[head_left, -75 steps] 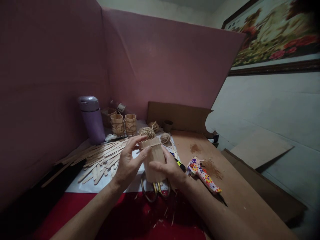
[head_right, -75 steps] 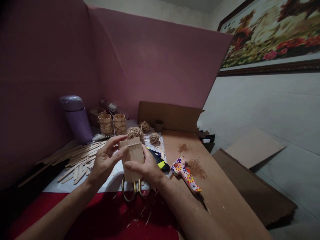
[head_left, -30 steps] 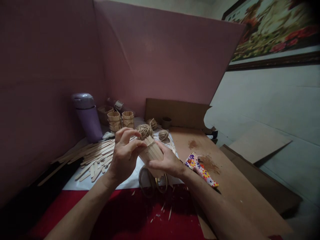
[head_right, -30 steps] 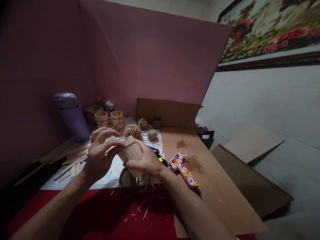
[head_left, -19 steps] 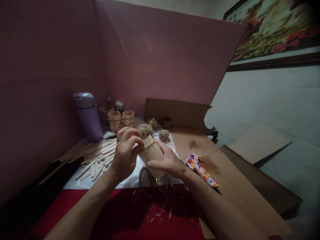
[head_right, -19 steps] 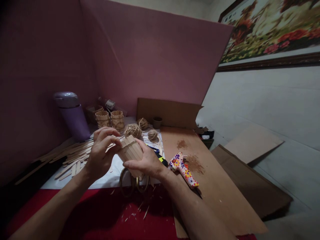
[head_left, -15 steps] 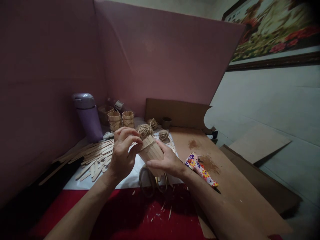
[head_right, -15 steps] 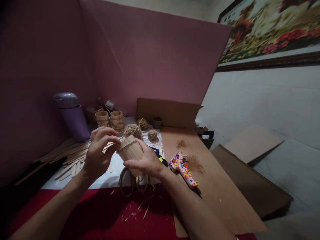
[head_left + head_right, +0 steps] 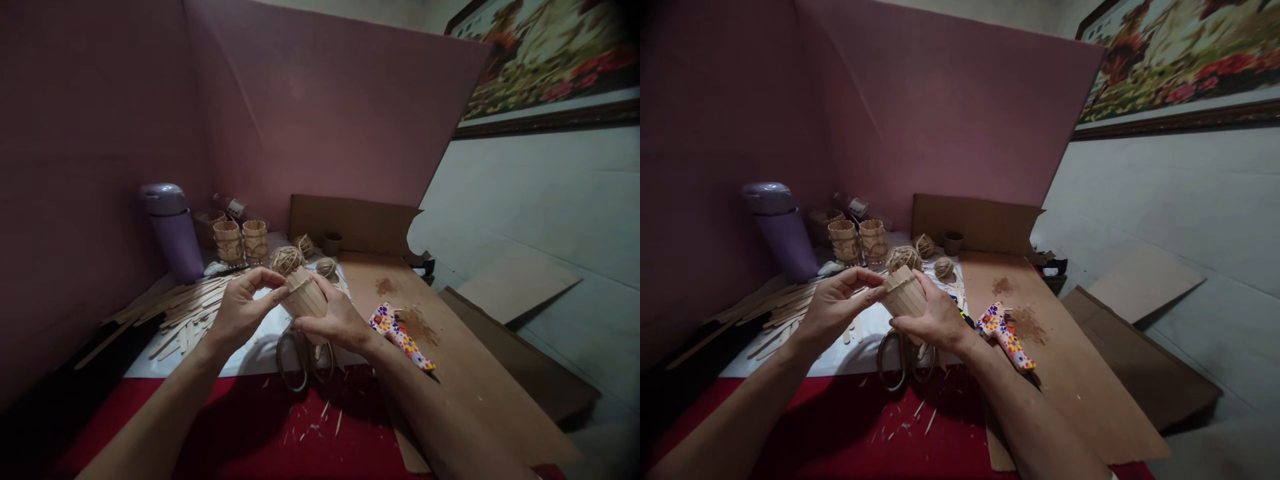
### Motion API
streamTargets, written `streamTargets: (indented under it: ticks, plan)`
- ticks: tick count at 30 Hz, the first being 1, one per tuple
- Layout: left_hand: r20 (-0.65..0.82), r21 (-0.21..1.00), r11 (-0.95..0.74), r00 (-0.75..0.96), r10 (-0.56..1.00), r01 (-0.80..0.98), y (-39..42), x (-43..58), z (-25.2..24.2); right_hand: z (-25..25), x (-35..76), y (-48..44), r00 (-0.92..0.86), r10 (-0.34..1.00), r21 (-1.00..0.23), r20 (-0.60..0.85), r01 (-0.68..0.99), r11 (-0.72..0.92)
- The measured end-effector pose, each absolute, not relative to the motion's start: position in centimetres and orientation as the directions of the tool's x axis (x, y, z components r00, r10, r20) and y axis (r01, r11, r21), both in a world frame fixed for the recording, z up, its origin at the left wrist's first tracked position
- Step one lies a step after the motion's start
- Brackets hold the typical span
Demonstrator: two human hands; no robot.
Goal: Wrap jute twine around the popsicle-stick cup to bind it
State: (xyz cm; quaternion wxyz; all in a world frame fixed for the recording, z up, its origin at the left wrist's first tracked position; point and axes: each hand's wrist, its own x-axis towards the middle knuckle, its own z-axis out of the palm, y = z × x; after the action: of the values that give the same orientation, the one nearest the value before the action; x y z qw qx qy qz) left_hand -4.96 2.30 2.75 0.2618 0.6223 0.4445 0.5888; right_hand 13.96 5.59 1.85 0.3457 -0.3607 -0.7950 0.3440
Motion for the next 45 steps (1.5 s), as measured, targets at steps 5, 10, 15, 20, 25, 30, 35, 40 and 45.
streamTargets:
  ticks: [5, 10, 15, 20, 25, 30, 35, 40, 45]
  plan:
    - [0.392, 0.914, -0.38, -0.063, 0.918, 0.144, 2.2, -5.0, 3.2, 1.7, 14.1, 5.7, -0.527, 0.796, -0.78, 0.298, 0.347, 0.522]
    - [0.335, 0.94, -0.334, -0.001, 0.942, 0.074, 2.4, -5.4, 3.4, 2.0, 14.3, 5.8, -0.572, 0.776, -0.769, 0.266, 0.359, 0.529]
    - [0.325, 0.94, -0.323, 0.004, 0.946, 0.111, 2.3, -5.4, 3.6, 2.0, 14.3, 5.8, -0.598, 0.754, -0.739, 0.271, 0.373, 0.561]
    - [0.404, 0.885, -0.392, 0.005, 0.915, 0.252, 2.2, -5.2, 3.6, 2.0, 14.1, 5.6, -0.579, 0.773, -0.746, 0.26, 0.387, 0.542]
    - [0.466, 0.831, -0.438, 0.001, 0.885, 0.343, 2.2, -5.0, 3.5, 2.1, 14.0, 5.4, -0.563, 0.785, -0.755, 0.259, 0.389, 0.529]
    - [0.517, 0.795, -0.466, -0.032, 0.856, 0.388, 2.4, -4.7, 2.7, 1.8, 13.9, 5.5, -0.572, 0.775, -0.774, 0.269, 0.35, 0.528]
    - [0.561, 0.761, -0.483, -0.067, 0.825, 0.434, 2.4, -4.4, 2.5, 1.7, 13.9, 5.6, -0.583, 0.775, -0.814, 0.242, 0.312, 0.49]
    - [0.587, 0.742, -0.498, -0.075, 0.806, 0.449, 2.3, -4.3, 2.6, 1.7, 13.8, 5.7, -0.579, 0.784, -0.832, 0.226, 0.304, 0.464]
    - [0.515, 0.825, -0.458, -0.106, 0.851, 0.33, 2.5, -4.7, 2.3, 1.8, 14.0, 5.8, -0.588, 0.776, -0.832, 0.228, 0.297, 0.469]
